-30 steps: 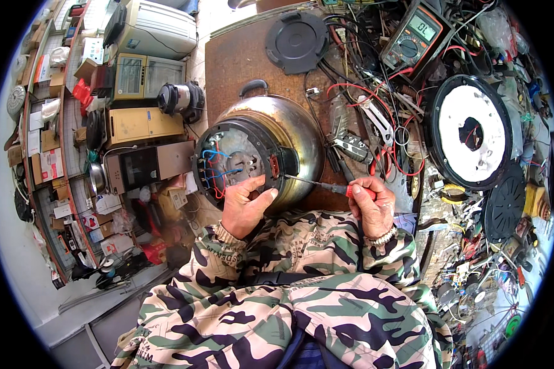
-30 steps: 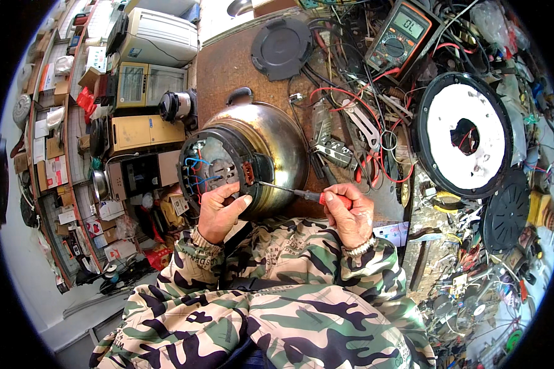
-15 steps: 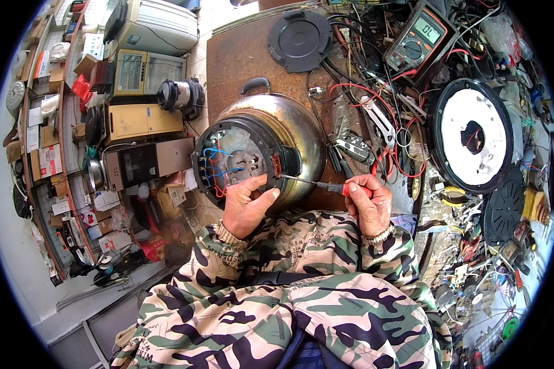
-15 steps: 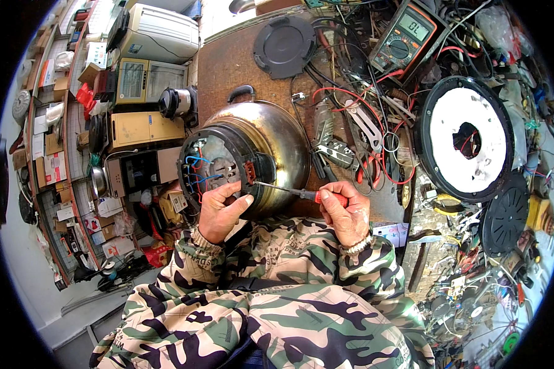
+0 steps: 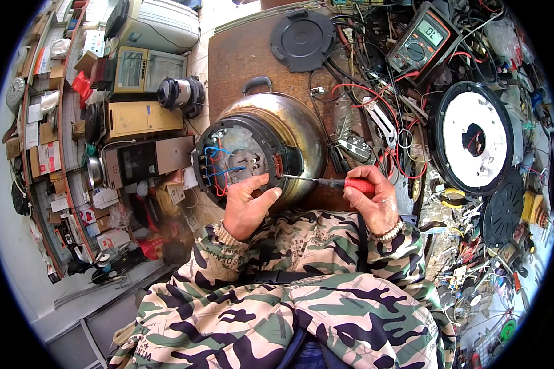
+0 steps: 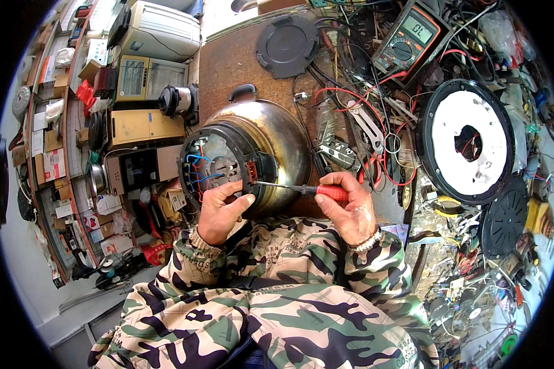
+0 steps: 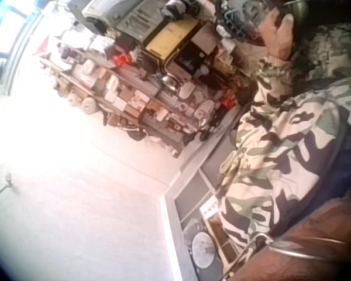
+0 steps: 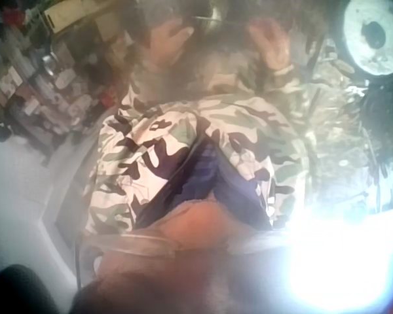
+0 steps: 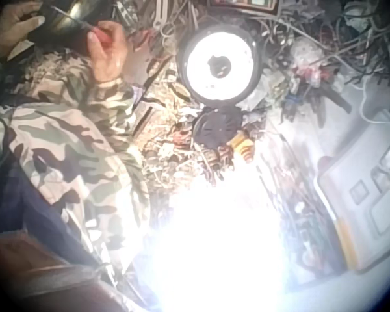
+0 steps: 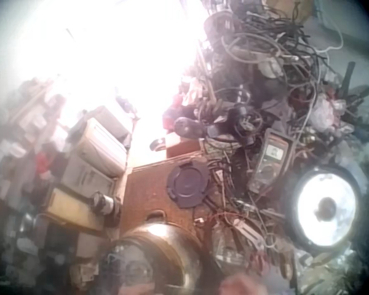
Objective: The person works on a disassembled electronic device, likely a speaker or motor, using a screwdriver and pliers to manipulate wires and components. They repeatedly adjust connections and test parts within a cluttered workshop environment.
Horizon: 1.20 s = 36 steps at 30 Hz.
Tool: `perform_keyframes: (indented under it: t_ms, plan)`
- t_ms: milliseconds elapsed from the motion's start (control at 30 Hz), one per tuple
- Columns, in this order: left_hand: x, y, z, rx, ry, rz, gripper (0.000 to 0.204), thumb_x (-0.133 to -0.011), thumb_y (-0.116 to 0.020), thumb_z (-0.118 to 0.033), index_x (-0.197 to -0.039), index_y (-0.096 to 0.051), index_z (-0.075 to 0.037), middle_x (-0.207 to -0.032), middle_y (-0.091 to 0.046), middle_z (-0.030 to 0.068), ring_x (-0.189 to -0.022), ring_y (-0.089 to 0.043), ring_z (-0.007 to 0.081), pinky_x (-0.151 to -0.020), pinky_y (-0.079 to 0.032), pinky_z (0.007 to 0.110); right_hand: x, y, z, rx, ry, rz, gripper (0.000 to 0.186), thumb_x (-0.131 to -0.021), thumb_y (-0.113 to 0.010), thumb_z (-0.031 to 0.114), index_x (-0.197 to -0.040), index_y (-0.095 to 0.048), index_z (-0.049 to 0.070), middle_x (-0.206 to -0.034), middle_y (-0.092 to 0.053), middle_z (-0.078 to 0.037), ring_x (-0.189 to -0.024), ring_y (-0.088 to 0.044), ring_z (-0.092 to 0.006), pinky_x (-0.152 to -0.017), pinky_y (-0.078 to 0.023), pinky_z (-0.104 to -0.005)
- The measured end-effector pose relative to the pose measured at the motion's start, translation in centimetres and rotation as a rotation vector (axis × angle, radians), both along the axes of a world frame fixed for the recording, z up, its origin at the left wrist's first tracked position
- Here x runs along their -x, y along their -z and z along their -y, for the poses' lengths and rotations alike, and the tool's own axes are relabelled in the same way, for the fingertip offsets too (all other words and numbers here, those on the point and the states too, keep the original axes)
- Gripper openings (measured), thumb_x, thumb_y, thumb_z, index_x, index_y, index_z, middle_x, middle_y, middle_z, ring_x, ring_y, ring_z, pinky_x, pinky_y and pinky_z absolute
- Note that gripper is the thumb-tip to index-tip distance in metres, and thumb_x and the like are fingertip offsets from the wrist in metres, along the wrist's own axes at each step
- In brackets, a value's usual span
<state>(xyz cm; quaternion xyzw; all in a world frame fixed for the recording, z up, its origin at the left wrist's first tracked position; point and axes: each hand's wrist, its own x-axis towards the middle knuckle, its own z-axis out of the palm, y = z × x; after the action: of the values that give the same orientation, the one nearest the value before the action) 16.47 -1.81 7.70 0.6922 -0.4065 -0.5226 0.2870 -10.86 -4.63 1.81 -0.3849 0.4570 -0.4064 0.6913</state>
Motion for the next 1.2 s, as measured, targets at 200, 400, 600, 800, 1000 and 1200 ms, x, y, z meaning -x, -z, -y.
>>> perform_keyframes:
  t_ms: [200,400,600,800,1000,1200]
  plan:
    - [0.9,-1.7,0.8,-0.111,-0.099,-0.064,0.031,-0.092,-0.067,-0.008,-0.121,-0.071,0.002,-0.084,-0.069,-0.0015,-0.062,-0.053,0.0038,-0.056,-0.044,0.021,0.3,-1.5,2.1,-0.077,-0.088,0.067,0.02,-0.093,-0.073,0.003,-0.109,-0.062,0.0,-0.086,-0.068,-0.003,-0.071,-0.063,-0.008,-0.064,-0.052,-0.0232]
    - [0.8,-2.1,0.6,-0.134,-0.12,-0.115,0.032,-0.096,-0.064,-0.009,-0.125,-0.067,0.005,-0.089,-0.069,0.0018,-0.065,-0.057,0.0059,-0.06,-0.047,0.022,0.3,-2.6,2.9,-0.17,-0.133,0.03,0.019,-0.097,-0.071,0.013,-0.105,-0.064,-0.002,-0.079,-0.066,-0.003,-0.062,-0.061,-0.0083,-0.055,-0.049,-0.0229]
    - [1.0,-1.9,0.5,-0.084,-0.075,-0.038,0.033,-0.095,-0.065,-0.011,-0.124,-0.068,0.005,-0.085,-0.068,0.0009,-0.062,-0.057,0.0062,-0.057,-0.047,0.023,0.2,-2.8,3.0,-0.237,-0.108,0.084,0.023,-0.096,-0.07,0.013,-0.11,-0.057,0.0,-0.075,-0.063,-0.003,-0.063,-0.062,-0.0097,-0.055,-0.049,-0.0233]
    - [1.5,-2.1,0.5,-0.055,-0.054,0.142,0.033,-0.093,-0.069,-0.013,-0.123,-0.071,0.001,-0.071,-0.065,-0.0013,-0.056,-0.055,0.0052,-0.052,-0.045,0.024,0.1,-2.1,2.9,-0.179,-0.054,0.068,0.02,-0.094,-0.073,0.011,-0.105,-0.059,0.0,-0.073,-0.064,-0.003,-0.058,-0.062,-0.01,-0.052,-0.049,-0.0235]
    - [1.5,-2.1,0.6,-0.045,-0.034,0.181,0.033,-0.094,-0.07,-0.013,-0.123,-0.071,0.002,-0.071,-0.066,-0.001,-0.056,-0.056,0.0054,-0.053,-0.046,0.023,0.0,-1.9,3.0,-0.216,-0.064,0.048,0.021,-0.096,-0.074,0.018,-0.103,-0.063,0.001,-0.073,-0.066,-0.003,-0.054,-0.057,-0.0075,-0.048,-0.046,-0.0223]
    - [2.0,-2.1,0.3,-0.061,-0.084,0.202,0.032,-0.095,-0.07,-0.011,-0.122,-0.07,0.004,-0.083,-0.071,0.001,-0.06,-0.058,0.0053,-0.055,-0.048,0.022,-0.1,-1.8,2.7,-0.243,-0.055,0.067,0.023,-0.096,-0.074,0.018,-0.103,-0.062,0.0,-0.073,-0.065,-0.004,-0.053,-0.057,-0.0079,-0.048,-0.046,-0.0227]
